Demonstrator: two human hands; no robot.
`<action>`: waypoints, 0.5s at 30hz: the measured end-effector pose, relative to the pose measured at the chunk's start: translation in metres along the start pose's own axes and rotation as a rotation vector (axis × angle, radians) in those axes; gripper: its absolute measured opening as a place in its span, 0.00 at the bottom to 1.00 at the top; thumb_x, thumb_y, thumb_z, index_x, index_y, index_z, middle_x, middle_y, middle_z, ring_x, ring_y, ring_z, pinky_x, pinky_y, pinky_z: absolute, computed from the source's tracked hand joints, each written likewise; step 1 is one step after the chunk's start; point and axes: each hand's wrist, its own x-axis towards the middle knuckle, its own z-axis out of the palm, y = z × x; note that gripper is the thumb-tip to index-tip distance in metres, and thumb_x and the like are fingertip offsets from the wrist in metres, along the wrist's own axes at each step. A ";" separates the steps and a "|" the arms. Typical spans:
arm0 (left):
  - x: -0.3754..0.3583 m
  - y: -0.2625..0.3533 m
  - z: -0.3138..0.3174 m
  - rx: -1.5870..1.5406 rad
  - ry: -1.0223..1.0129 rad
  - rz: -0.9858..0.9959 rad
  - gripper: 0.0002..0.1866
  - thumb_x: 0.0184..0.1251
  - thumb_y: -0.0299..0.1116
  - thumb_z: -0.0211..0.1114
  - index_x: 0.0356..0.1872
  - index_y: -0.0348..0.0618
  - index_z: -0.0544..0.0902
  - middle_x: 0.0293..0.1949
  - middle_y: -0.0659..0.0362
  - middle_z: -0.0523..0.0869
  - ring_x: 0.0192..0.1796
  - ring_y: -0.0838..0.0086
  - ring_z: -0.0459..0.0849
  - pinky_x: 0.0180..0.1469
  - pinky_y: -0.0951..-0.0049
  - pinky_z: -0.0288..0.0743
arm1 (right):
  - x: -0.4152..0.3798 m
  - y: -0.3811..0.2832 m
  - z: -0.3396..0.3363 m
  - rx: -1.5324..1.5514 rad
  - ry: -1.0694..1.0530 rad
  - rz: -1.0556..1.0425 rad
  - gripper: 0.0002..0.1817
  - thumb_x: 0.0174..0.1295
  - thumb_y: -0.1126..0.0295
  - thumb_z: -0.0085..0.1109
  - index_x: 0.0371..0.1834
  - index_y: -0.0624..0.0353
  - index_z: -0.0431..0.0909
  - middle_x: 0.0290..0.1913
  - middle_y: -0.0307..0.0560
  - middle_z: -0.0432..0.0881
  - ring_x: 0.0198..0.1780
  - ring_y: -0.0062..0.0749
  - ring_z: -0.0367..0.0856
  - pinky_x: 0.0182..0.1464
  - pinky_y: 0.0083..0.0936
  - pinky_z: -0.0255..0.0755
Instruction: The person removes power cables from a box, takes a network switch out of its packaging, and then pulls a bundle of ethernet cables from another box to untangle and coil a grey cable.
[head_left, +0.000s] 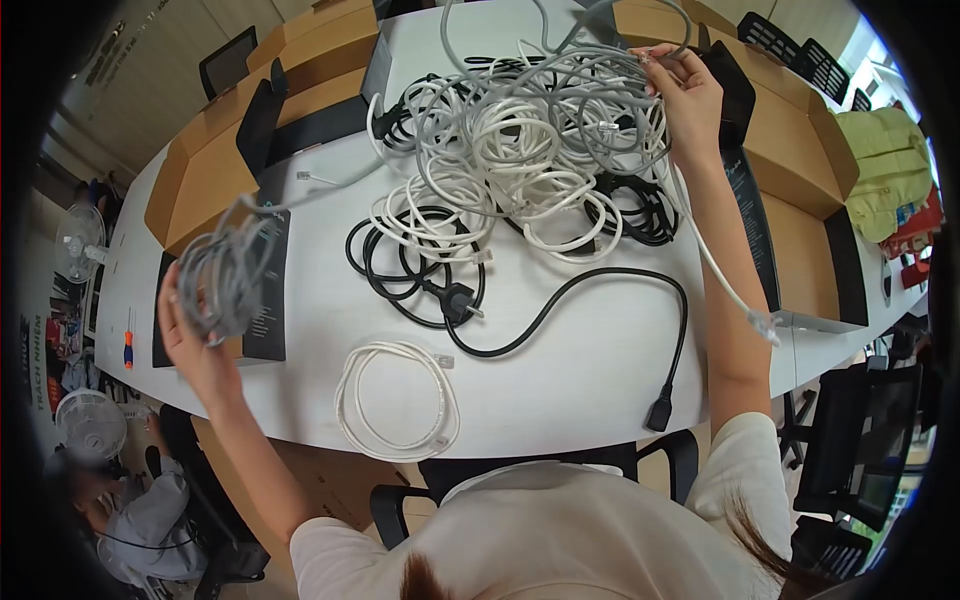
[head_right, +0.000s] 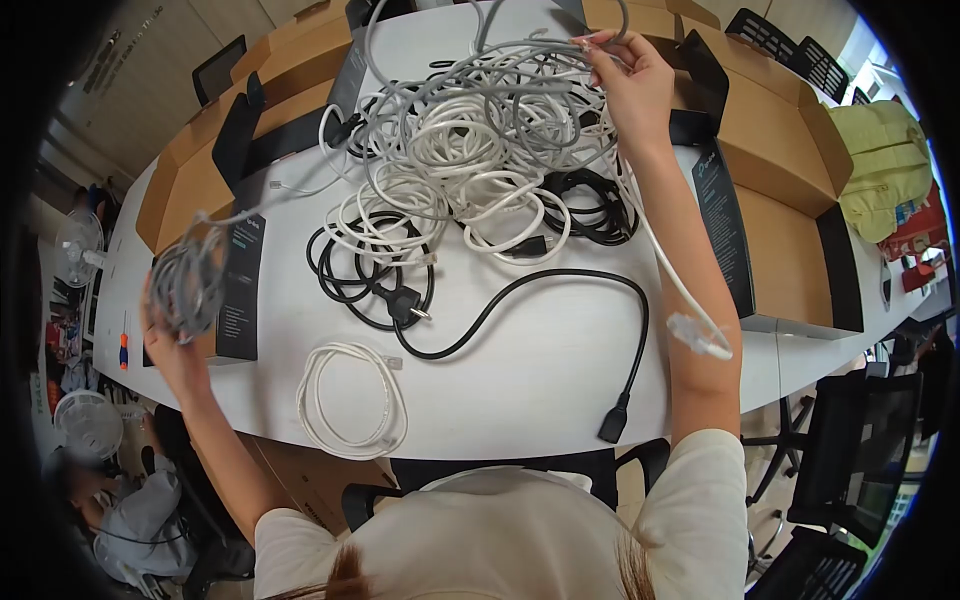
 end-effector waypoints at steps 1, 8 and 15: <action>0.006 0.005 -0.021 0.009 0.014 0.020 0.16 0.76 0.35 0.52 0.58 0.41 0.74 0.45 0.62 0.82 0.36 0.87 0.77 0.35 0.85 0.71 | 0.002 0.008 -0.005 0.007 0.008 0.027 0.05 0.61 0.81 0.57 0.39 0.65 0.77 0.42 0.49 0.86 0.31 0.15 0.74 0.33 0.13 0.68; 0.029 0.005 -0.119 0.094 0.039 0.046 0.18 0.74 0.35 0.55 0.60 0.37 0.73 0.55 0.55 0.80 0.56 0.74 0.79 0.55 0.73 0.75 | 0.005 0.021 -0.013 0.007 0.036 0.089 0.05 0.61 0.81 0.59 0.40 0.66 0.78 0.40 0.46 0.86 0.31 0.15 0.75 0.32 0.12 0.68; 0.058 -0.016 -0.247 -0.129 0.231 0.133 0.16 0.73 0.31 0.53 0.57 0.34 0.74 0.53 0.54 0.80 0.54 0.73 0.79 0.56 0.72 0.74 | 0.012 0.037 -0.039 -0.076 0.182 0.150 0.05 0.61 0.81 0.59 0.39 0.65 0.78 0.38 0.44 0.86 0.27 0.16 0.74 0.31 0.13 0.68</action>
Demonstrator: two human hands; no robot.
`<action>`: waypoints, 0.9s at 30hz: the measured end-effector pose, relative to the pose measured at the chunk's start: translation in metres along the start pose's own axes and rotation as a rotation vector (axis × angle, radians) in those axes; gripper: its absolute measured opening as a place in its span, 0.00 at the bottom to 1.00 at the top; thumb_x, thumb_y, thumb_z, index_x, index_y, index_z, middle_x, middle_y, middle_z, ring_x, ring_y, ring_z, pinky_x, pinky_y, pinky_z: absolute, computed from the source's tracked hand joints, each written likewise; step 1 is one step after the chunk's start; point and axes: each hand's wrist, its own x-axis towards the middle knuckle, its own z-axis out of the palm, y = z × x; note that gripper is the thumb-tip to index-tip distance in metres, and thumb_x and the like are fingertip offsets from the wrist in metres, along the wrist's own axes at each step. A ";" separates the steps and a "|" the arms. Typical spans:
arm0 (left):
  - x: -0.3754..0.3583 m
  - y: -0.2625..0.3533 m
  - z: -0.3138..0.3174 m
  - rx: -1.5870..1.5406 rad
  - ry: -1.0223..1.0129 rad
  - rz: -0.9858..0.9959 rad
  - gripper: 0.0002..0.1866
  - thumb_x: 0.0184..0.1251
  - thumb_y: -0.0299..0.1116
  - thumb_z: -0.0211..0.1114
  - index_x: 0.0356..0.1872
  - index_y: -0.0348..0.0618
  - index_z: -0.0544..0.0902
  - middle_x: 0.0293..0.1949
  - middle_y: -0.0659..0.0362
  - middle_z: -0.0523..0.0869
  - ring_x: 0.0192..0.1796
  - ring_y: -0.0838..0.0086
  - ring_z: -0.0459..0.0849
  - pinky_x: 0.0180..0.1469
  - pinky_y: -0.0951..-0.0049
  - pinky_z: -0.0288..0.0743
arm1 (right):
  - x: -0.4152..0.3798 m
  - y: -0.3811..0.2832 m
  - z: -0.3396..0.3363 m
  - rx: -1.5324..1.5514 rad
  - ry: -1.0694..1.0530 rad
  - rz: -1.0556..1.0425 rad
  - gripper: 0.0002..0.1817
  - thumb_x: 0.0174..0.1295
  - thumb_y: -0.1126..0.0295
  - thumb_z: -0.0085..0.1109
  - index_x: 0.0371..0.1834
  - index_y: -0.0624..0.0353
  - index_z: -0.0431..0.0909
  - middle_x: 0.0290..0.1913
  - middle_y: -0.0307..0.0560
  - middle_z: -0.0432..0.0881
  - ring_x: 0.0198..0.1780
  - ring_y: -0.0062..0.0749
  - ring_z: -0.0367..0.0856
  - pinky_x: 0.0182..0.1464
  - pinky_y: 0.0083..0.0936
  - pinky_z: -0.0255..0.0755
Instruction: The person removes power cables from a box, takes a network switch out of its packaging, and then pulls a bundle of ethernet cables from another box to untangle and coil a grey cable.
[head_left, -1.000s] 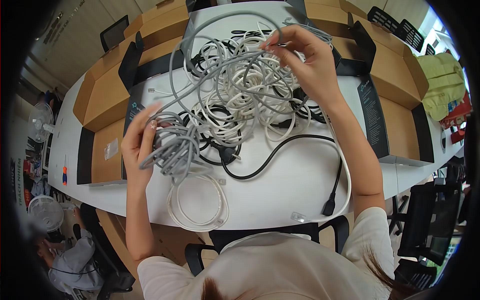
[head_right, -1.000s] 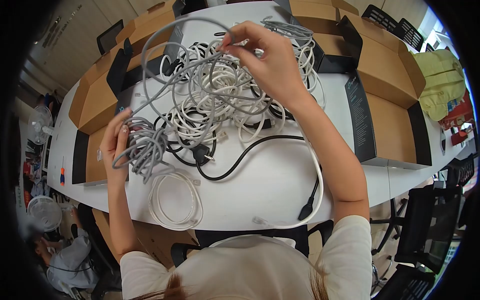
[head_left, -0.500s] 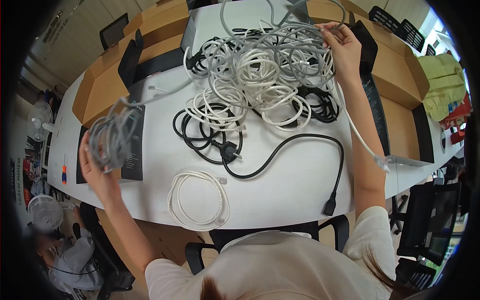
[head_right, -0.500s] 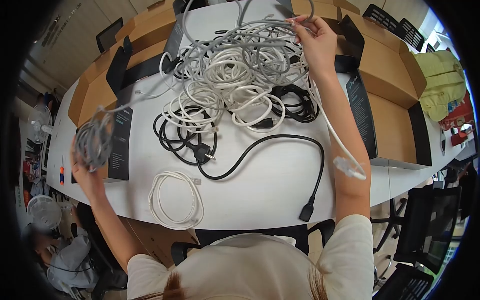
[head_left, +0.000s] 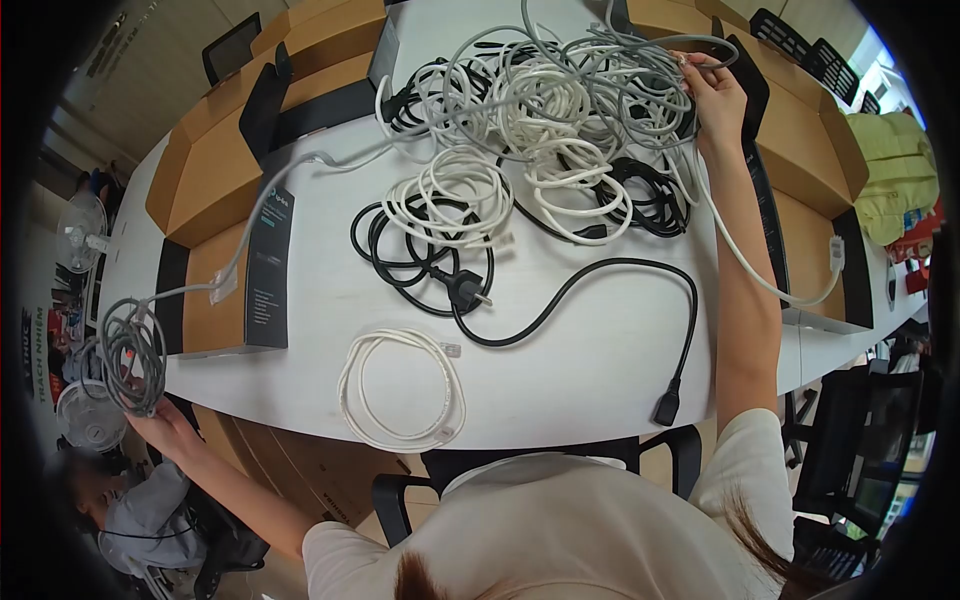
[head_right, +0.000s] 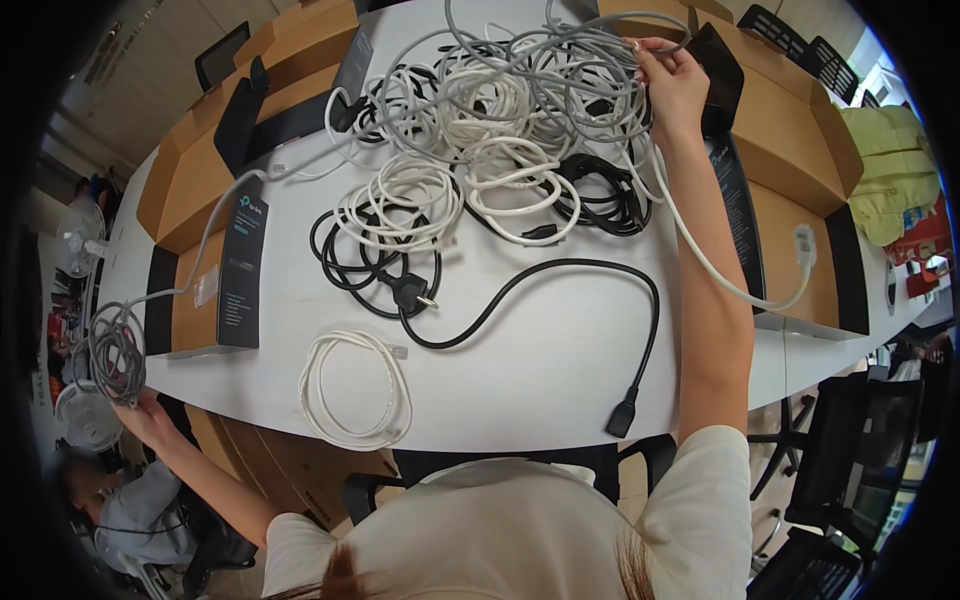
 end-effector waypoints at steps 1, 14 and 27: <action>-0.005 0.003 0.001 0.032 -0.001 -0.007 0.16 0.73 0.31 0.53 0.57 0.34 0.74 0.53 0.54 0.80 0.55 0.73 0.79 0.57 0.72 0.74 | 0.000 0.001 0.001 0.012 0.003 -0.005 0.05 0.61 0.81 0.59 0.39 0.66 0.78 0.37 0.44 0.85 0.27 0.16 0.75 0.31 0.13 0.69; -0.166 -0.054 0.278 0.103 -0.705 -0.209 0.20 0.71 0.25 0.56 0.62 0.40 0.68 0.53 0.53 0.80 0.55 0.75 0.78 0.55 0.73 0.74 | -0.059 -0.035 0.071 -0.200 -0.192 -0.476 0.07 0.59 0.77 0.62 0.40 0.62 0.80 0.40 0.42 0.82 0.41 0.24 0.80 0.45 0.21 0.73; -0.146 -0.042 0.309 0.554 -0.624 0.397 0.17 0.67 0.26 0.58 0.56 0.41 0.79 0.68 0.52 0.68 0.67 0.68 0.69 0.61 0.72 0.67 | -0.115 -0.100 0.074 -0.308 -1.183 -0.642 0.43 0.50 0.50 0.70 0.71 0.50 0.64 0.68 0.54 0.67 0.72 0.52 0.57 0.72 0.48 0.47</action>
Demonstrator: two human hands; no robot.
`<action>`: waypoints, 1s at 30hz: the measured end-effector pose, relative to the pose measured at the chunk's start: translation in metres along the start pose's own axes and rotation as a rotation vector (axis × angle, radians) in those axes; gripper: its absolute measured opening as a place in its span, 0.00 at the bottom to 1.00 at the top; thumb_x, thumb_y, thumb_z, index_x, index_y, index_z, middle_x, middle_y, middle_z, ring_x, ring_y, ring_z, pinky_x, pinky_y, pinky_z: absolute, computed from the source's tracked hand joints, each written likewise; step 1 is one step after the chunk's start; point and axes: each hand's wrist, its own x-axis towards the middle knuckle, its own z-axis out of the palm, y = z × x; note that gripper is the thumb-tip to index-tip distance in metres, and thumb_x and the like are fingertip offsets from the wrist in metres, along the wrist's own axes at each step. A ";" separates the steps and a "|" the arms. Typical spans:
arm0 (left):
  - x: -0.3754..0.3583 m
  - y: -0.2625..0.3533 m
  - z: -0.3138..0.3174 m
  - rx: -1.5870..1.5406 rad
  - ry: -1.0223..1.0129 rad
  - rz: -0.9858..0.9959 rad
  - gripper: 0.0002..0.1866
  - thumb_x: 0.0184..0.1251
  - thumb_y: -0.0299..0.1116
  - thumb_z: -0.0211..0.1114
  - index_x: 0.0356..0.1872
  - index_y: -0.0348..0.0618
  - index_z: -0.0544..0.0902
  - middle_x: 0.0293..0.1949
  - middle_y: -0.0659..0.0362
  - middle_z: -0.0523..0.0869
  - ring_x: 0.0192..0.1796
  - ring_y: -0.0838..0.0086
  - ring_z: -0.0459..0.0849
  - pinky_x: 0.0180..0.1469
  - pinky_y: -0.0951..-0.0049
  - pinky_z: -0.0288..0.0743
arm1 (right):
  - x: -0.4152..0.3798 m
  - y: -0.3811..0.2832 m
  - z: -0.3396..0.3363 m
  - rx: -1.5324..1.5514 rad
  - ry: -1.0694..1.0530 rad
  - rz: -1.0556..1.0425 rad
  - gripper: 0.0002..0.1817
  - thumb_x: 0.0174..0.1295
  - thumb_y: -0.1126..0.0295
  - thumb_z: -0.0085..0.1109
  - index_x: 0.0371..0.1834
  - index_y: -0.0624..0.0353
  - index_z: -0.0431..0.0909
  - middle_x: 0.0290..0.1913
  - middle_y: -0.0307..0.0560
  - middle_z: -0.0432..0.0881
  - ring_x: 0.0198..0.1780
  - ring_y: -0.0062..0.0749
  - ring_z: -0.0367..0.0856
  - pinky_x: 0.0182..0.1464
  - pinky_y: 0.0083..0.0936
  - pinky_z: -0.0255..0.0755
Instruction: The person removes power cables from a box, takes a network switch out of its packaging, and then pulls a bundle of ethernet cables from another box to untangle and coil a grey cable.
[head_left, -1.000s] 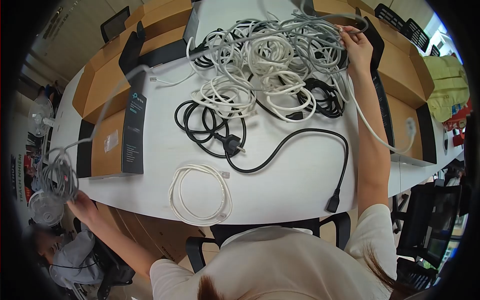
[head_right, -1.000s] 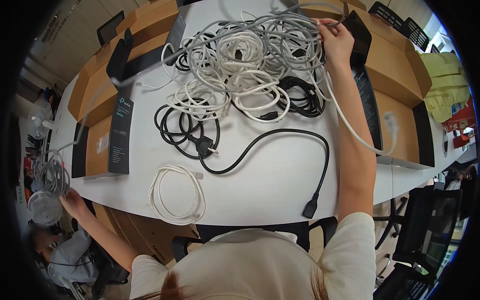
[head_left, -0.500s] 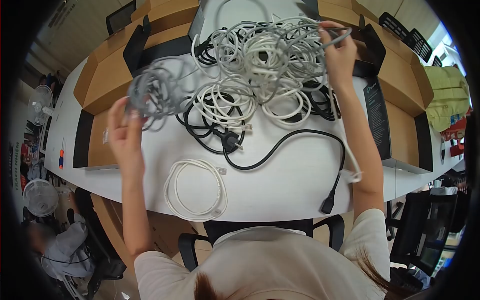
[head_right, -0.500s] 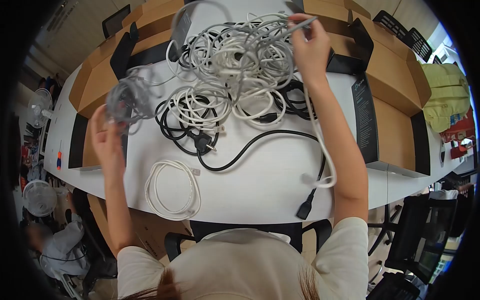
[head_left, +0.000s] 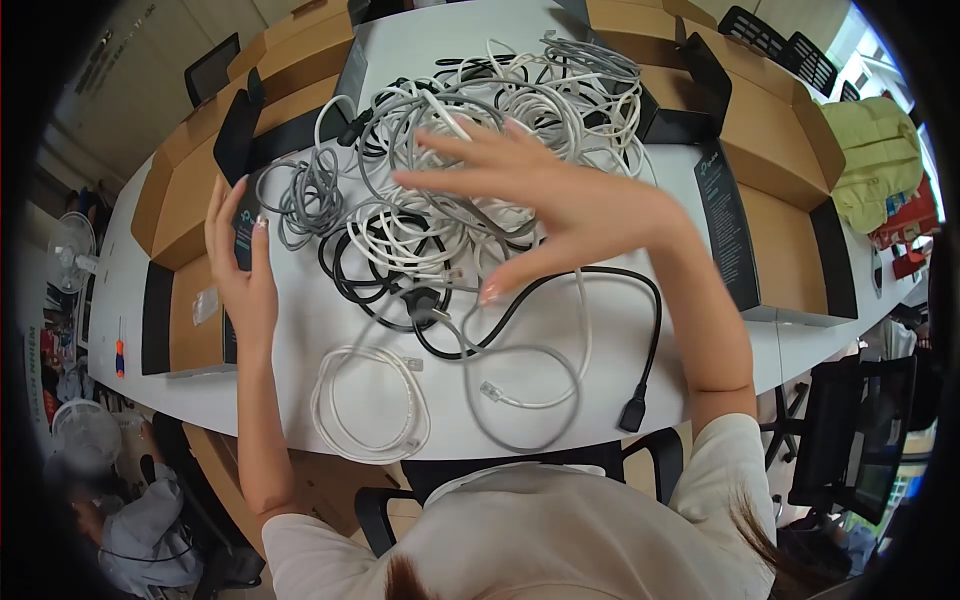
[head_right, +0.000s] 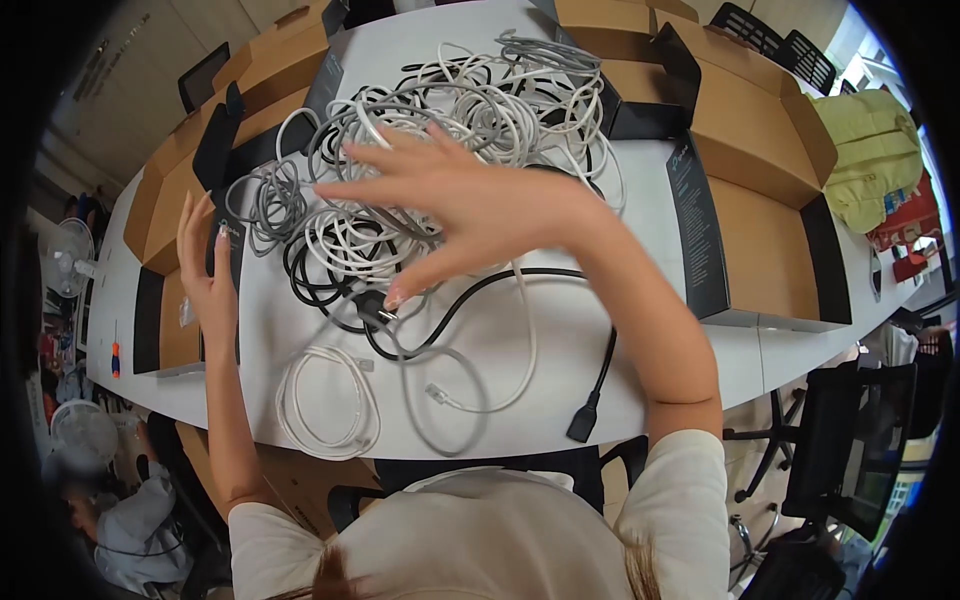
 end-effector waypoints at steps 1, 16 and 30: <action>0.004 0.007 -0.001 0.084 -0.040 0.136 0.15 0.66 0.24 0.58 0.54 0.41 0.80 0.61 0.52 0.76 0.62 0.67 0.74 0.57 0.73 0.70 | -0.003 -0.002 -0.023 0.007 -0.008 0.004 0.43 0.51 0.50 0.70 0.71 0.50 0.64 0.68 0.55 0.67 0.71 0.52 0.59 0.72 0.48 0.48; 0.031 0.062 0.111 -0.014 -0.701 -0.080 0.26 0.59 0.37 0.66 0.57 0.35 0.75 0.51 0.46 0.81 0.45 0.65 0.82 0.49 0.68 0.74 | -0.019 0.068 -0.018 -0.183 0.099 0.583 0.17 0.55 0.81 0.56 0.49 0.57 0.83 0.33 0.49 0.81 0.36 0.27 0.78 0.41 0.24 0.71; 0.020 0.035 0.128 -0.486 -0.334 -0.191 0.12 0.52 0.27 0.73 0.35 0.30 0.83 0.52 0.53 0.83 0.40 0.79 0.83 0.38 0.78 0.76 | -0.016 0.065 -0.033 0.432 0.397 0.467 0.21 0.63 0.71 0.56 0.60 0.59 0.74 0.58 0.40 0.78 0.49 0.23 0.79 0.53 0.20 0.73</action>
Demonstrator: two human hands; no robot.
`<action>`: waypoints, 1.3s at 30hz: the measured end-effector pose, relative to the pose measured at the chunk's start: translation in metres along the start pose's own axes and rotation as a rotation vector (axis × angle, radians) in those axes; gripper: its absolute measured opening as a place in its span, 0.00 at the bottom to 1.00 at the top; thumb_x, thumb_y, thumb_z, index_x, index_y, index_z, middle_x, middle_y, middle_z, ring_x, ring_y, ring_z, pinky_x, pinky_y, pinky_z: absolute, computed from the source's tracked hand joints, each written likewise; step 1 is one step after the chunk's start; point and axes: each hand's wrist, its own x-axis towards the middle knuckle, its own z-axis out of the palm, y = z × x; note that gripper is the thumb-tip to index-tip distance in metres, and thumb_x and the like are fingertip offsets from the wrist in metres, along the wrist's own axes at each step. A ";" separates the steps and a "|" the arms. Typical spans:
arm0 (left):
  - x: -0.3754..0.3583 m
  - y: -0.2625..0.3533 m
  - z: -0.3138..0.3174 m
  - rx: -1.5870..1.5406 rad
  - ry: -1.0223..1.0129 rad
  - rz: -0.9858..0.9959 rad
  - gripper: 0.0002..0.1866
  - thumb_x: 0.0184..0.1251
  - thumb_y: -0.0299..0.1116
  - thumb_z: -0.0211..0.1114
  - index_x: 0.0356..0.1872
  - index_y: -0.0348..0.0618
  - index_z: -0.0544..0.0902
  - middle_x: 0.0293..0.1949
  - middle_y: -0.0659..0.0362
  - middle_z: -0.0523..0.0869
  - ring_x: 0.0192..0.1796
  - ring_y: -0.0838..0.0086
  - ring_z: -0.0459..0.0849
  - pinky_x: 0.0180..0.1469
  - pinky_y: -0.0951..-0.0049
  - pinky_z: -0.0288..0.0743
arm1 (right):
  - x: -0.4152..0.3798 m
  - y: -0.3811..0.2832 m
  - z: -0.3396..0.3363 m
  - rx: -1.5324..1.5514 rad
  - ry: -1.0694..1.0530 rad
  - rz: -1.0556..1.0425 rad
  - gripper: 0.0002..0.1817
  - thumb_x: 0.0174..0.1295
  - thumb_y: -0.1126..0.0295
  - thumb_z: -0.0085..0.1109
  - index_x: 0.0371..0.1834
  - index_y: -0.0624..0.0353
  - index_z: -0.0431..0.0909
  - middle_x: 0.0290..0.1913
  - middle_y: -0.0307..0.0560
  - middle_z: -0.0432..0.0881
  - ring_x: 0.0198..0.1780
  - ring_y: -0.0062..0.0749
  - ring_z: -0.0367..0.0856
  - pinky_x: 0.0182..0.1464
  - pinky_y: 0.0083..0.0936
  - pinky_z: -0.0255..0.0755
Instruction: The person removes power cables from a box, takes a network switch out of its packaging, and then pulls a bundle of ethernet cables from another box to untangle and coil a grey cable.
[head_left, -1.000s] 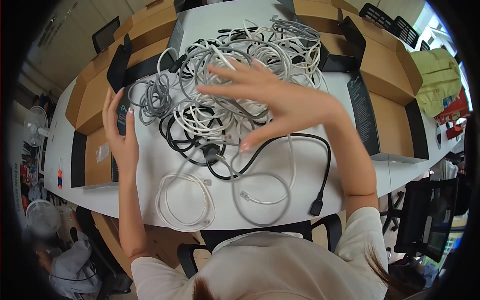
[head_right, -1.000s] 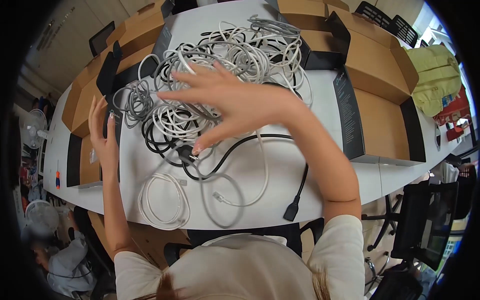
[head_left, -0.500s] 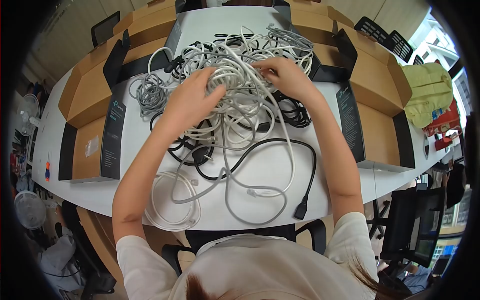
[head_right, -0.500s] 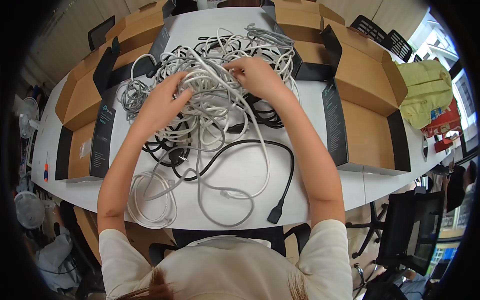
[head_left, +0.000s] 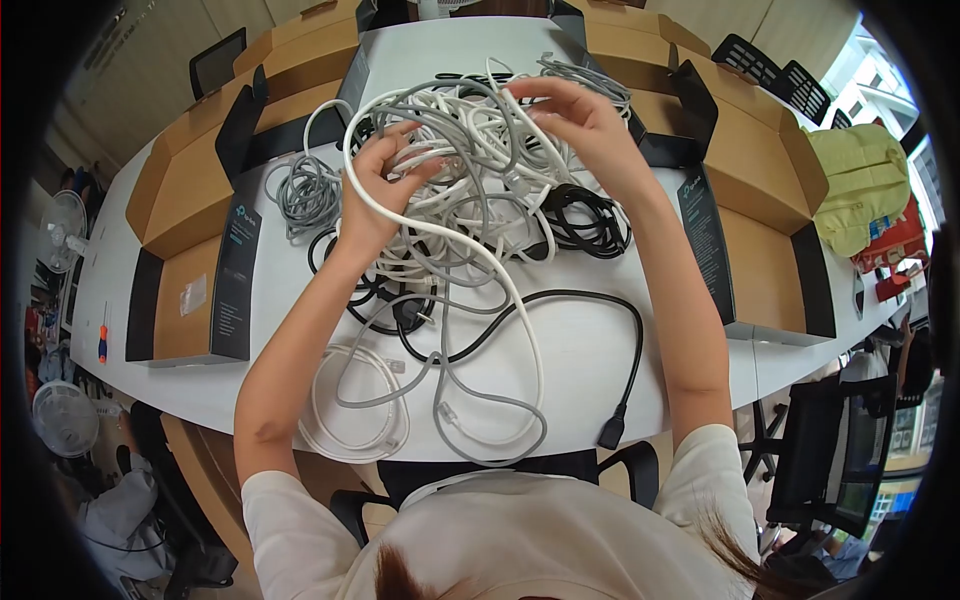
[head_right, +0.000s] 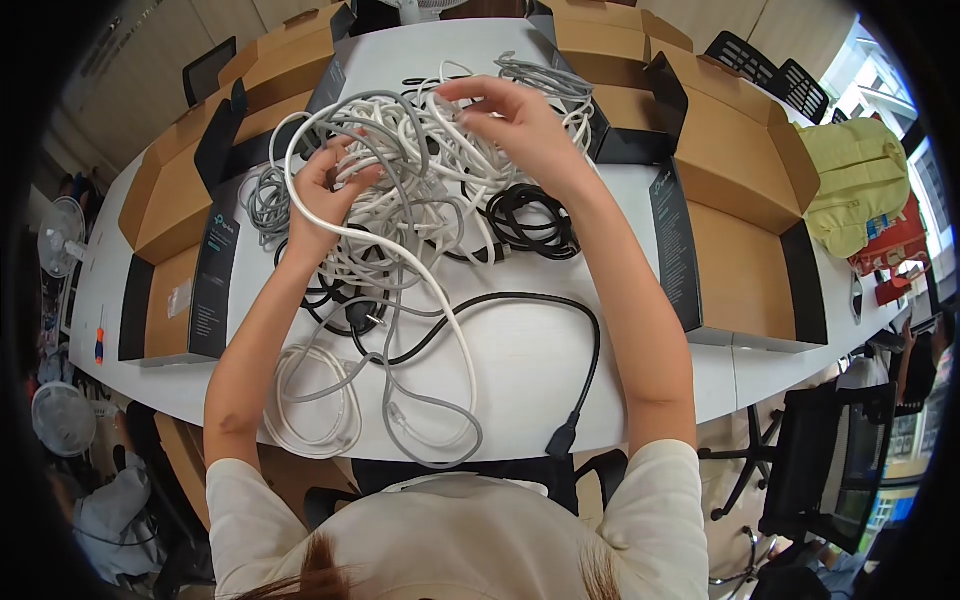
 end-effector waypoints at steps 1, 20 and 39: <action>0.000 -0.002 0.000 0.042 0.017 0.039 0.11 0.52 0.26 0.73 0.34 0.30 0.83 0.52 0.53 0.83 0.41 0.78 0.84 0.38 0.78 0.75 | 0.003 -0.003 0.005 -0.102 -0.045 -0.069 0.24 0.59 0.70 0.61 0.61 0.57 0.74 0.55 0.38 0.80 0.46 0.20 0.77 0.51 0.18 0.72; -0.017 0.014 -0.039 -0.059 -0.068 0.213 0.11 0.50 0.17 0.66 0.37 0.38 0.86 0.60 0.57 0.79 0.32 0.85 0.75 0.34 0.82 0.69 | 0.007 -0.005 0.001 -0.523 0.092 -0.358 0.07 0.60 0.73 0.59 0.39 0.62 0.82 0.23 0.40 0.75 0.25 0.21 0.64 0.29 0.22 0.59; -0.034 0.018 -0.088 0.196 -0.596 -0.022 0.29 0.61 0.26 0.63 0.65 0.41 0.71 0.64 0.54 0.76 0.67 0.65 0.71 0.69 0.65 0.61 | -0.004 -0.018 -0.057 -0.436 -0.060 0.044 0.38 0.44 0.65 0.75 0.63 0.51 0.73 0.62 0.46 0.75 0.62 0.37 0.71 0.65 0.33 0.64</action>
